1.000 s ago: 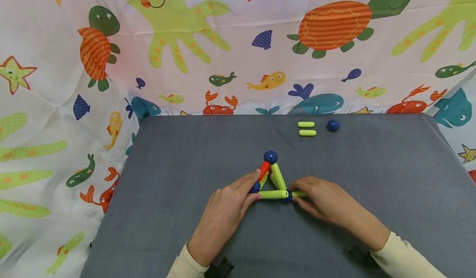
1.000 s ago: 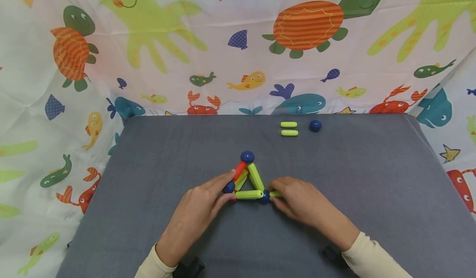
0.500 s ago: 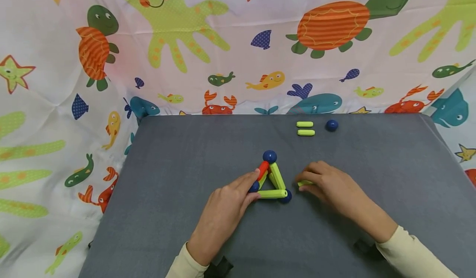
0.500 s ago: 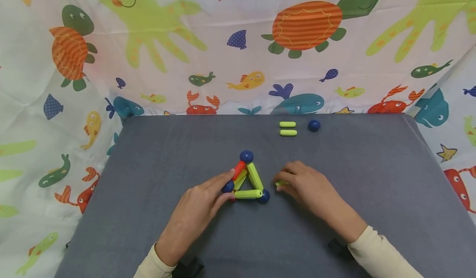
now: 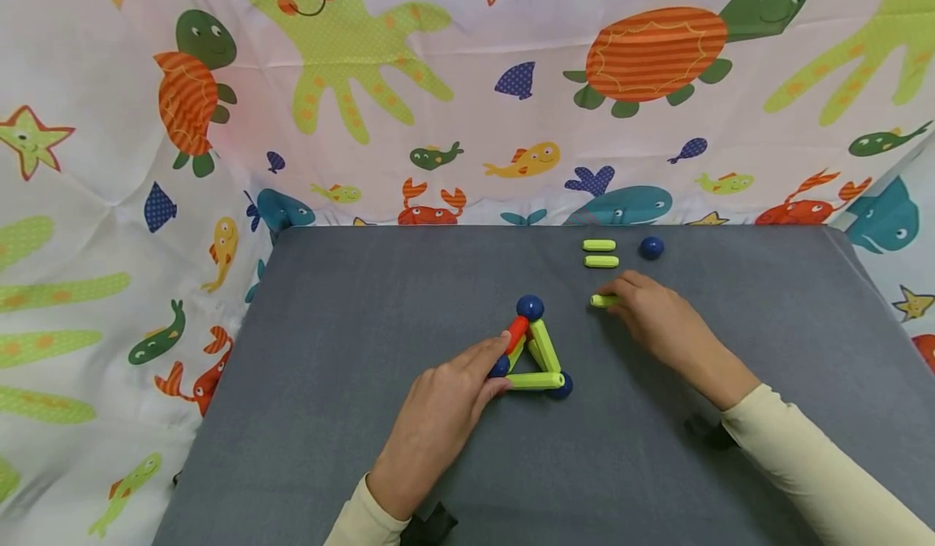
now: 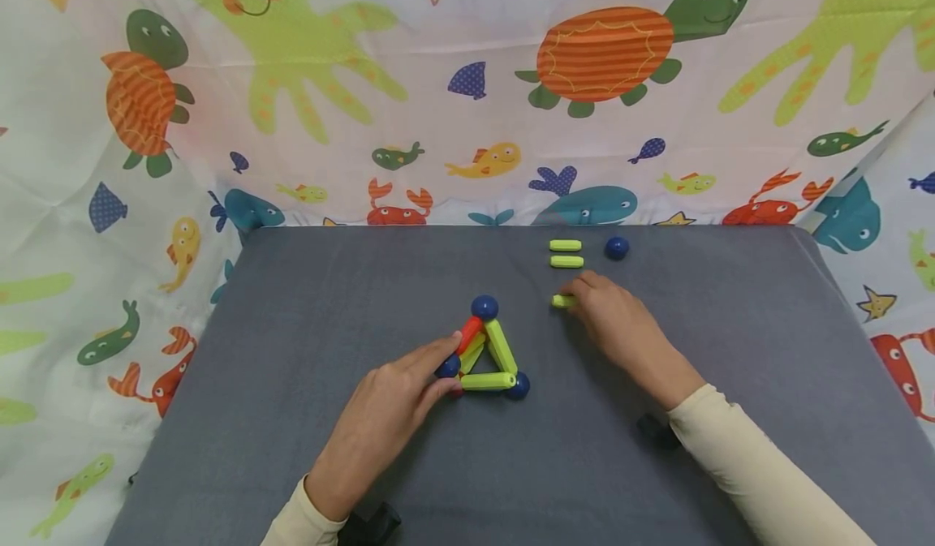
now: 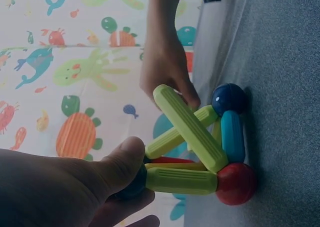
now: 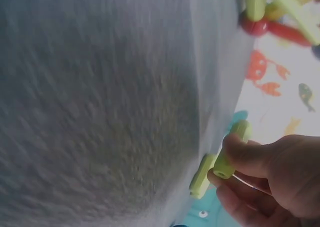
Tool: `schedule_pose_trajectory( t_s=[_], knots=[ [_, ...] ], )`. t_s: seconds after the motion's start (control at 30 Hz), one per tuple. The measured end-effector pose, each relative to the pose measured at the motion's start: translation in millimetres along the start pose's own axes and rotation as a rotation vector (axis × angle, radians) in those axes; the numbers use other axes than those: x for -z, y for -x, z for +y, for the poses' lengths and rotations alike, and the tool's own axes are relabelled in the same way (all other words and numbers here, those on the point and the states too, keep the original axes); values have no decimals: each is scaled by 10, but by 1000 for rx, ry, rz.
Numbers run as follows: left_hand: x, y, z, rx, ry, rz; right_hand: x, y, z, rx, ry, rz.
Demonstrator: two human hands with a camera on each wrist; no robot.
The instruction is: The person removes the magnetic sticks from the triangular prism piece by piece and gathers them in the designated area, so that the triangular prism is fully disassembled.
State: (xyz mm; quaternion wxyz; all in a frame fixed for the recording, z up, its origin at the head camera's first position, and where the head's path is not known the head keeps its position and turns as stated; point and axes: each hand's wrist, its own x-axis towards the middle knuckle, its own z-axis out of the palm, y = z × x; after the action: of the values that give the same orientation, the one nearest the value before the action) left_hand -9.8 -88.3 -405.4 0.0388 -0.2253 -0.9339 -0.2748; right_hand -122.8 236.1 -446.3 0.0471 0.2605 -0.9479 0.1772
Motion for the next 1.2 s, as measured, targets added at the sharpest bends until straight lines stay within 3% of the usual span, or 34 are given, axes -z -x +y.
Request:
schedule_pose_trajectory(
  t_s=[0.3,0.7,0.97,1.2],
  knots=[
    [-2,3,-6,-9,10,2,-42,-241,191,-80,45,10],
    [-6,18,-20,-23,13,7,-140,-299,271,-73,67,24],
    [2,24,-30,-9,14,-11,-175,-327,300,-7,138,78],
    [-1,33,-41,0,9,-13,-190,-339,285,18,164,78]
  ],
)
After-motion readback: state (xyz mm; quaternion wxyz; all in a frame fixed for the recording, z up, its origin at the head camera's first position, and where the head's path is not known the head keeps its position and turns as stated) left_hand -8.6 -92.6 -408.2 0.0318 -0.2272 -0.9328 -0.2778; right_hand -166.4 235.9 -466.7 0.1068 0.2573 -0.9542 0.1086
